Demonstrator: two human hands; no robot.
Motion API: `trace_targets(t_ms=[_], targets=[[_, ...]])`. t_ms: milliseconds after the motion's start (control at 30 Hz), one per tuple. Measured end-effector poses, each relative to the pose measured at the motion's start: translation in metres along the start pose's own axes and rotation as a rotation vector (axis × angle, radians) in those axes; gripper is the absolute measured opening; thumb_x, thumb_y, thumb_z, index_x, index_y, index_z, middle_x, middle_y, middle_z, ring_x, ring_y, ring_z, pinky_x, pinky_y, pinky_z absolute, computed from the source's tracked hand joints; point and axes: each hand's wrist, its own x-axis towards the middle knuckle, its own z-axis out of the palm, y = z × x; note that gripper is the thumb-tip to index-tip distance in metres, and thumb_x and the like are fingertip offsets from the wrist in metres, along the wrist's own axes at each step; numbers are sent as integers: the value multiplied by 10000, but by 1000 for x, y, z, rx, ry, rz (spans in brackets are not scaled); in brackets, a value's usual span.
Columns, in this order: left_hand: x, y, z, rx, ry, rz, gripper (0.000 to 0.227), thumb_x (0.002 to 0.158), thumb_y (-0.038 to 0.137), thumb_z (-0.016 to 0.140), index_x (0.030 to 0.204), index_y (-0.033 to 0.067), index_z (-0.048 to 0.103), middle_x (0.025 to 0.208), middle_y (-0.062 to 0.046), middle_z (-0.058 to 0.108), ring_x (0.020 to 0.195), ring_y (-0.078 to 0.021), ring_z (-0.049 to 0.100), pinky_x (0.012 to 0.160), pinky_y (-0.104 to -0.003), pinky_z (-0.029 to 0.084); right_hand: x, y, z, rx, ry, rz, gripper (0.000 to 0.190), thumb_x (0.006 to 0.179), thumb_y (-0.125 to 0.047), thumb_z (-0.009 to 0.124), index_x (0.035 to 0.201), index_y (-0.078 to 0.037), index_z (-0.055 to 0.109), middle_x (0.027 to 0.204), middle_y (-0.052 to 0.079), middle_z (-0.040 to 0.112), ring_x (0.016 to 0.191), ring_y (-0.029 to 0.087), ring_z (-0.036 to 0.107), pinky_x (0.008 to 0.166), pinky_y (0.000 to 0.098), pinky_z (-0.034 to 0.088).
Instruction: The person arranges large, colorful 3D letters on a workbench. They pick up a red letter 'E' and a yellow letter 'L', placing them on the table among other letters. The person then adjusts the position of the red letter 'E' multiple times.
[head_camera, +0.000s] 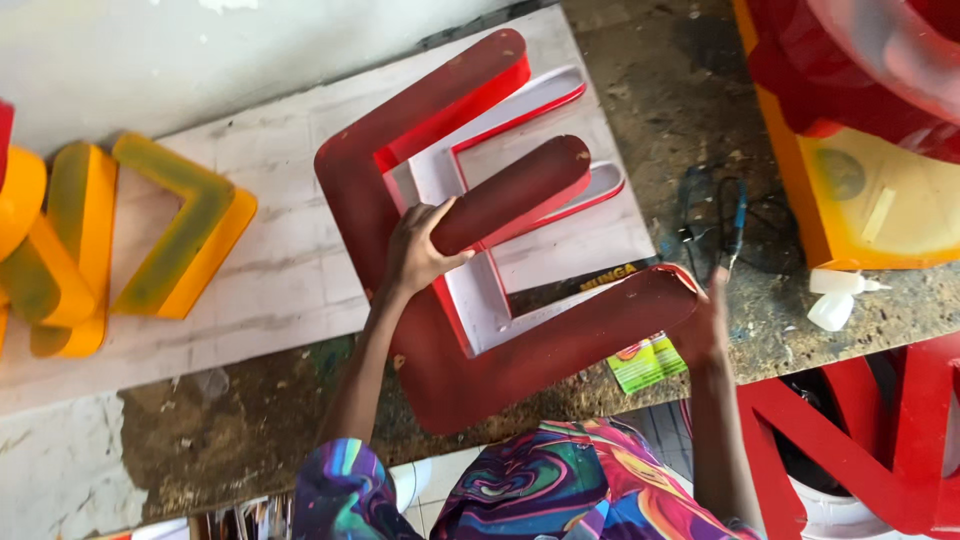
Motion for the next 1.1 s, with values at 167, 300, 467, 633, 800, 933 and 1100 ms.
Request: trace_targets(t_ms=[167, 300, 467, 633, 800, 933, 1100], targets=[[61, 8, 47, 58, -45, 129, 1070, 650, 462, 1050, 1621, 203, 683, 1257, -110, 740, 1208, -338, 718, 1107, -494, 552, 6, -26, -5, 45, 202, 66, 267, 1102, -305, 684, 1261, -134, 814, 1066, 59, 871, 873, 216, 855, 848, 375, 689], [90, 11, 76, 42, -82, 153, 1096, 626, 454, 1065, 1625, 218, 680, 1251, -105, 730, 1217, -332, 717, 1109, -474, 550, 1, -3, -10, -429, 298, -133, 615, 1011, -448, 857, 1554, -207, 699, 1210, 102, 765, 1069, 193, 705, 887, 391, 574], [100, 8, 96, 27, -154, 132, 1069, 639, 431, 1062, 1617, 216, 690, 1256, -112, 730, 1239, -331, 713, 1133, -475, 537, 1, 10, -6, -668, 412, -195, 617, 1015, -490, 930, 1508, -172, 737, 1233, 188, 714, 1146, 298, 656, 981, 457, 526], [97, -1, 101, 30, -211, 101, 1073, 658, 418, 1057, 1636, 197, 675, 1230, -161, 732, 1186, -378, 731, 1090, -502, 557, 11, 8, -12, -819, 404, -143, 675, 1011, -601, 892, 1544, -224, 720, 1317, 231, 731, 1255, 389, 690, 1055, 534, 523], [89, -2, 102, 69, -186, 45, 1089, 626, 446, 1064, 1624, 218, 691, 1243, -143, 741, 1197, -365, 739, 1079, -489, 573, 18, 7, -9, -925, 396, -141, 634, 1072, -626, 831, 1552, -232, 699, 1246, 298, 743, 1240, 476, 702, 1042, 584, 526], [85, -1, 105, 65, -185, -8, 1079, 620, 440, 1051, 1621, 256, 691, 1263, -123, 739, 1209, -355, 736, 1071, -489, 580, 19, 4, -7, -966, 446, -165, 597, 1125, -653, 769, 1529, -217, 707, 1212, 317, 755, 1214, 514, 710, 1004, 604, 527], [88, 0, 109, 81, -213, -23, 1069, 612, 451, 1040, 1610, 262, 706, 1246, -120, 740, 1192, -361, 738, 1052, -498, 581, 23, -2, -11, -979, 477, -201, 557, 1178, -630, 718, 1506, -180, 727, 1178, 370, 749, 1197, 580, 701, 990, 636, 517]])
